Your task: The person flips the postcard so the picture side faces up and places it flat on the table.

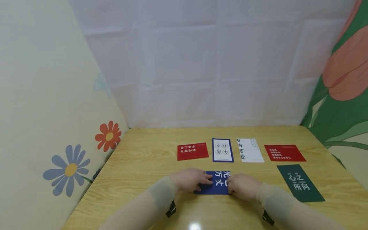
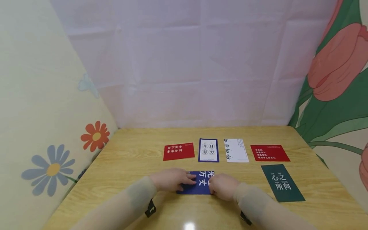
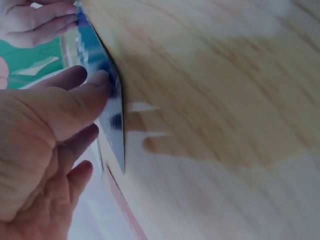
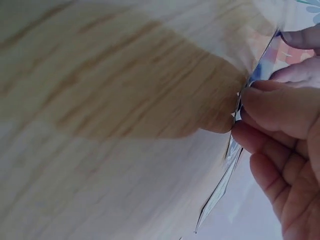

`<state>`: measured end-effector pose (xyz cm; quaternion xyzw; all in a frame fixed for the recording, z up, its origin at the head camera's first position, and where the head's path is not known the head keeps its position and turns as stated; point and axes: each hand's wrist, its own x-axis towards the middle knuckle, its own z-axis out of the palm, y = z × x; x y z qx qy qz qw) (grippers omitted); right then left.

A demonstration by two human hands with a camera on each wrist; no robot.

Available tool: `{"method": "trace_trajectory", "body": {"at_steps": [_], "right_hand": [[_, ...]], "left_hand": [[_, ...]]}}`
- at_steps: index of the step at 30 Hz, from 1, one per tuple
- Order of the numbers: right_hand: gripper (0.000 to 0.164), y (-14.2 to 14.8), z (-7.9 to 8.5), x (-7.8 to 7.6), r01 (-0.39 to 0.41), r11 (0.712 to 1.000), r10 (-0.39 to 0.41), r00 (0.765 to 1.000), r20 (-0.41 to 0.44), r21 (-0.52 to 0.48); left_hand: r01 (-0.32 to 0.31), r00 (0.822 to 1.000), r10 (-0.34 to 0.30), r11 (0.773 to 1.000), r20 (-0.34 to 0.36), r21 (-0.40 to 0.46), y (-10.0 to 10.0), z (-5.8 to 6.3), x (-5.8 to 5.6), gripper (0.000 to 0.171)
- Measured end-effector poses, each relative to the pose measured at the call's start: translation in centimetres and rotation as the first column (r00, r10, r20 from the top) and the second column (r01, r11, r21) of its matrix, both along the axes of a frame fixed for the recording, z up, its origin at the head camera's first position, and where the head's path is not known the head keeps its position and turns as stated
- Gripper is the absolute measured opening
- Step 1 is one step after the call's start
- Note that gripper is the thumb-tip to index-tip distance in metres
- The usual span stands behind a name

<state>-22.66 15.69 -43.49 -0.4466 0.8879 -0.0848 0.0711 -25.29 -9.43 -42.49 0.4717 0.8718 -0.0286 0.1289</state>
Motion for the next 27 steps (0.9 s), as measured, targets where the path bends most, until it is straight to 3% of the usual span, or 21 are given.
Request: {"method": "trace_trajectory", "body": {"at_steps": [4, 11, 21, 27], "right_hand": [[0.013, -0.1, -0.2, 0.0, 0.029, 1.000, -0.029, 1.000, 0.011, -0.007], [0.015, -0.1, -0.5, -0.2, 0.064, 0.998, -0.064, 0.998, -0.021, 0.002], [0.009, -0.3, -0.3, 0.4, 0.155, 0.984, -0.147, 0.986, -0.079, 0.091], [0.018, -0.3, -0.5, 0.2, 0.208, 0.973, -0.203, 0.978, -0.055, 0.103]], "left_hand": [[-0.004, 1.000, 0.005, 0.999, 0.024, -0.049, -0.1, -0.1, 0.2, 0.049], [0.066, 0.997, -0.068, 0.997, -0.039, -0.037, -0.4, 0.2, 0.7, 0.045], [0.054, 0.999, -0.054, 0.999, 0.000, -0.007, -0.5, 0.3, 1.6, 0.040], [0.130, 0.991, -0.129, 0.991, -0.033, 0.020, -0.3, 0.0, 1.8, 0.043]]}}
